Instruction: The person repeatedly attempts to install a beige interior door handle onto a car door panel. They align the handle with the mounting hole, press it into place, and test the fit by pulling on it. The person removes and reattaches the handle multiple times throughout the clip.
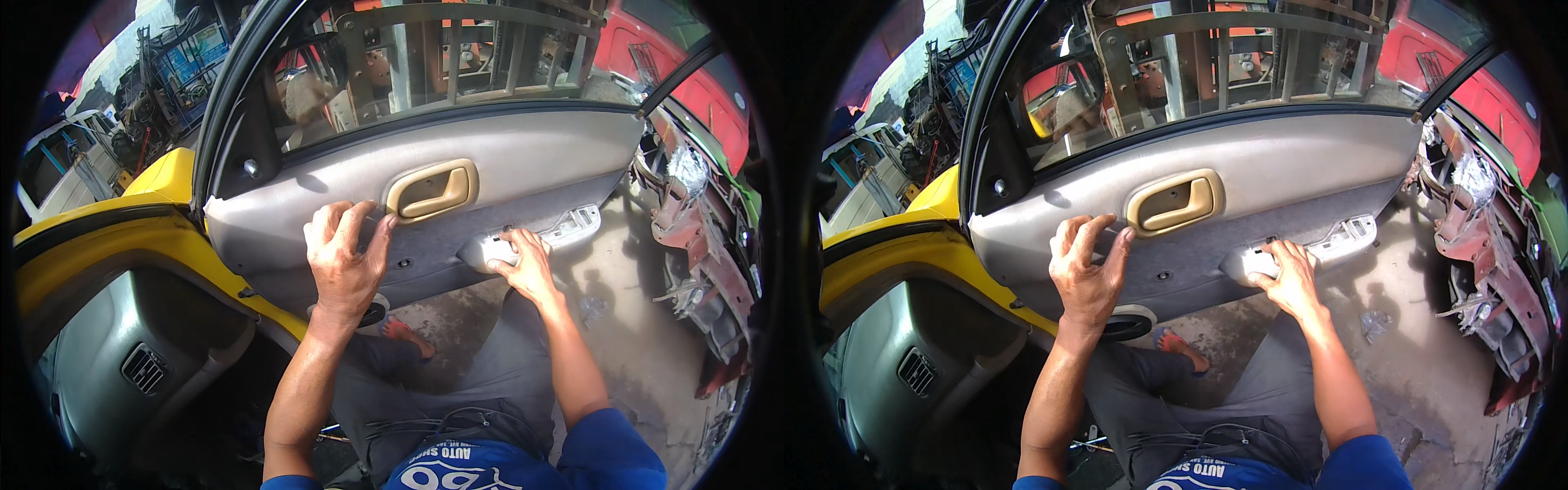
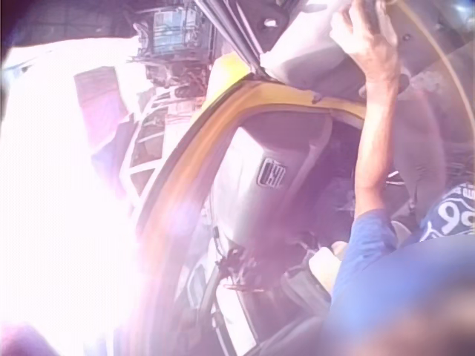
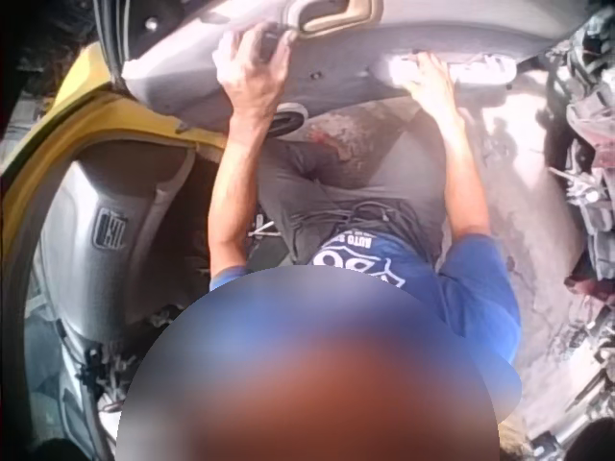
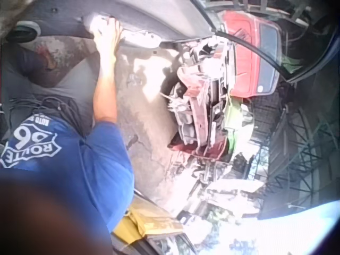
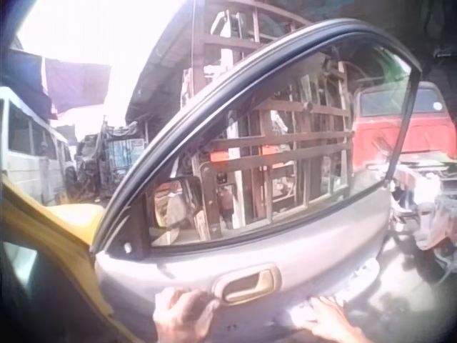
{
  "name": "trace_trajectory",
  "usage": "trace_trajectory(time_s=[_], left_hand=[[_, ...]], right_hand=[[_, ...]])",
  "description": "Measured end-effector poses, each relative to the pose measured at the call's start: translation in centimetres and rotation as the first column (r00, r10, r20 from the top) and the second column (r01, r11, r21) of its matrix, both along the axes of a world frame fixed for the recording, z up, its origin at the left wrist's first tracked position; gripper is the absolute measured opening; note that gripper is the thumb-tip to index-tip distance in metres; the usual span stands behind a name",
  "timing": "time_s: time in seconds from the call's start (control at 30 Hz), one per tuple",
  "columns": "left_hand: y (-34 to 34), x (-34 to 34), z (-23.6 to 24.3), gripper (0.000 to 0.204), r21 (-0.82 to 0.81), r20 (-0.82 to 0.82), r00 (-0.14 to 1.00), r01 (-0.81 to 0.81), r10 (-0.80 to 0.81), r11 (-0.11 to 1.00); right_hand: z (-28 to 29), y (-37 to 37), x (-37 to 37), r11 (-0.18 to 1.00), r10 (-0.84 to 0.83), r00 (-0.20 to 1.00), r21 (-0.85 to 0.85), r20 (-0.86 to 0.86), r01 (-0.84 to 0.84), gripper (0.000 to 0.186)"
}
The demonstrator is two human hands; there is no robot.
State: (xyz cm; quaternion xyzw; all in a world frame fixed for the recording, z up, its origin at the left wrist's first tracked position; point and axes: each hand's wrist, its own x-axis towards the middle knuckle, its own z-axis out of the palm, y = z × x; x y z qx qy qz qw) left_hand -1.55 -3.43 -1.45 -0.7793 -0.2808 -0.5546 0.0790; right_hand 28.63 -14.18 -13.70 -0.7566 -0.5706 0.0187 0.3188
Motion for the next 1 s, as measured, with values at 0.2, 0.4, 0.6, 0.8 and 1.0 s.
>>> trace_trajectory(time_s=[0.2, 0.4, 0.6, 0.8, 1.0], left_hand=[[0.4, 2.1, -2.5, 0.010, -0.345, 0.358, 0.904, 0.359, -0.232, 0.867], [0.3, 2.3, -2.4, 0.010, -0.362, 0.470, 0.840, 0.464, -0.272, 0.808], [-0.6, 3.0, -2.9, 0.019, -0.321, 0.459, 0.864, 0.381, -0.209, 0.867], [-2.7, 4.0, -3.7, 0.016, -0.302, 0.507, 0.828, 0.430, -0.239, 0.851], [-3.2, 5.1, -4.7, 0.016, -0.293, 0.621, 0.748, 0.500, -0.236, 0.815]], right_hand=[[-0.3, 0.0, 0.1, 1.000, 0.011, 1.000, 0.015, 0.012, -0.011, 0.054], [0.2, 0.0, 0.1, 0.997, 0.056, 0.998, 0.042, 0.033, -0.058, 0.053], [0.9, 0.1, 0.3, 0.998, 0.065, 0.998, -0.007, 0.004, -0.065, 0.051], [0.9, 0.1, 0.3, 0.999, 0.054, 0.998, -0.002, -0.020, -0.054, 0.048], [0.6, 0.4, 0.4, 0.998, 0.058, 0.998, 0.024, -0.029, -0.057, 0.047]])
